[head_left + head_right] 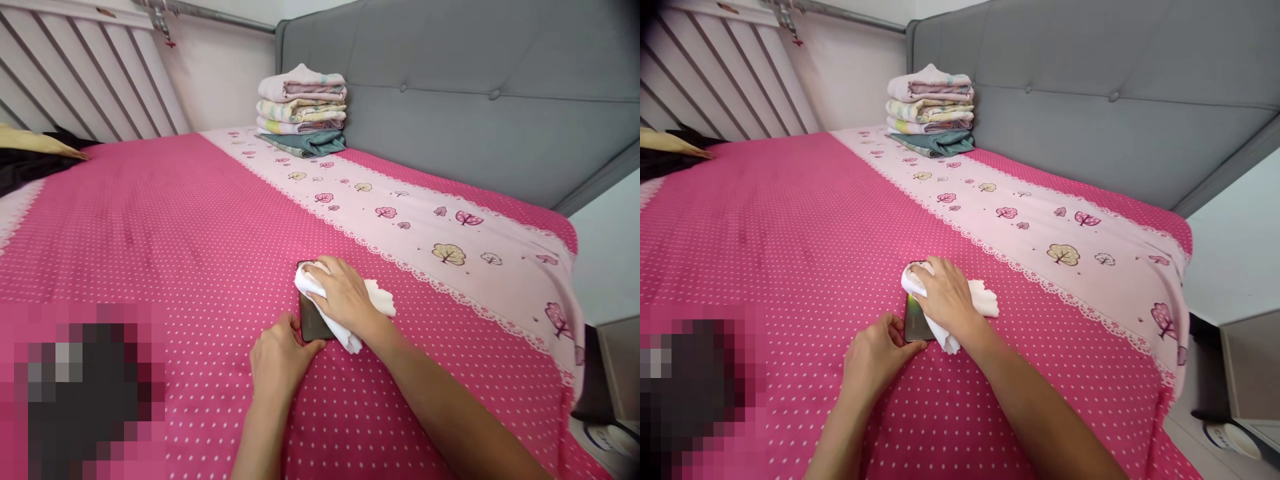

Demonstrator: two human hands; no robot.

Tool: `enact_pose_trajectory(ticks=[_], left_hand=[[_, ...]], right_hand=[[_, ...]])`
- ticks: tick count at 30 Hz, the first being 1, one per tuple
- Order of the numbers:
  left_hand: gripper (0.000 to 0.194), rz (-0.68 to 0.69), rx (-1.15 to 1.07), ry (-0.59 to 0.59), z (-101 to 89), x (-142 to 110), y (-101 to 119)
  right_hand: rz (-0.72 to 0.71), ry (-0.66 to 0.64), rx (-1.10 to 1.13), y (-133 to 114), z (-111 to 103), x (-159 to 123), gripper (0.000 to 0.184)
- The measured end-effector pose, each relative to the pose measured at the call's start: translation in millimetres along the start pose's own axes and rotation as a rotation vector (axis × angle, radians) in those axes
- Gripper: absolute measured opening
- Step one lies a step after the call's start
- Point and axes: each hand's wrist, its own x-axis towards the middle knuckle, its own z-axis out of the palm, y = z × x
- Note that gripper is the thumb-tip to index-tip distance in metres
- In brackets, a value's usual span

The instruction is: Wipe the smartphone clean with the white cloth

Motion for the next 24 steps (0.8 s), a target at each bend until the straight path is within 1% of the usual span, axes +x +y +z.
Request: enact_pose_trajectory(ticks=[2, 4, 8, 9, 11, 14, 15, 18, 20, 24], left_hand=[[0.027, -0.004, 0.005, -0.004, -0.4, -0.1, 0.3], [0.027, -0.007, 0.011, -0.01, -0.7, -0.1, 0.2], [0.027, 0.001, 0.028, -0.009, -0.3, 0.2, -0.7], [0.028, 0.003, 0.031, -0.008, 0.0, 0.3, -1.0], [0.029, 0.002, 0.031, -0.005, 0.6, 0.1, -1.4], [0.034, 0.005, 0.049, 0.004, 1.1, -0.7, -1.3], [0.034, 0.002, 0.069, 0.005, 1.2, -1.0, -1.0], [0.032, -0.002, 0.121, 0.006, 1.2, -2.0, 0.4], [0.031, 0.002, 0.121, 0.003, 1.1, -2.5, 1.5], [0.033, -0.001, 0.08, -0.009, 0.5, -2.2, 2.9]], right_hand=[[-0.016, -0.009, 0.014, 1.0, 0.3, -0.2, 0.044], [-0.016, -0.046, 0.036, 1.9, -1.3, -1.1, 0.048], [-0.023, -0.154, 0.066, 1.6, -8.5, -4.6, 0.05], [-0.038, -0.19, 0.08, 1.2, -11.2, -5.8, 0.049], [-0.091, -0.272, 0.126, 0.5, -17.6, -8.2, 0.038], [-0.171, -0.41, 0.201, 0.0, -27.8, -11.3, 0.012], [-0.188, -0.468, 0.224, 0.1, -30.7, -12.0, 0.008], [-0.207, -0.594, 0.269, 1.5, -35.5, -13.0, 0.008], [-0.199, -0.611, 0.27, 2.9, -35.9, -13.4, 0.009], [-0.164, -0.59, 0.246, 5.1, -36.2, -14.7, 0.011]])
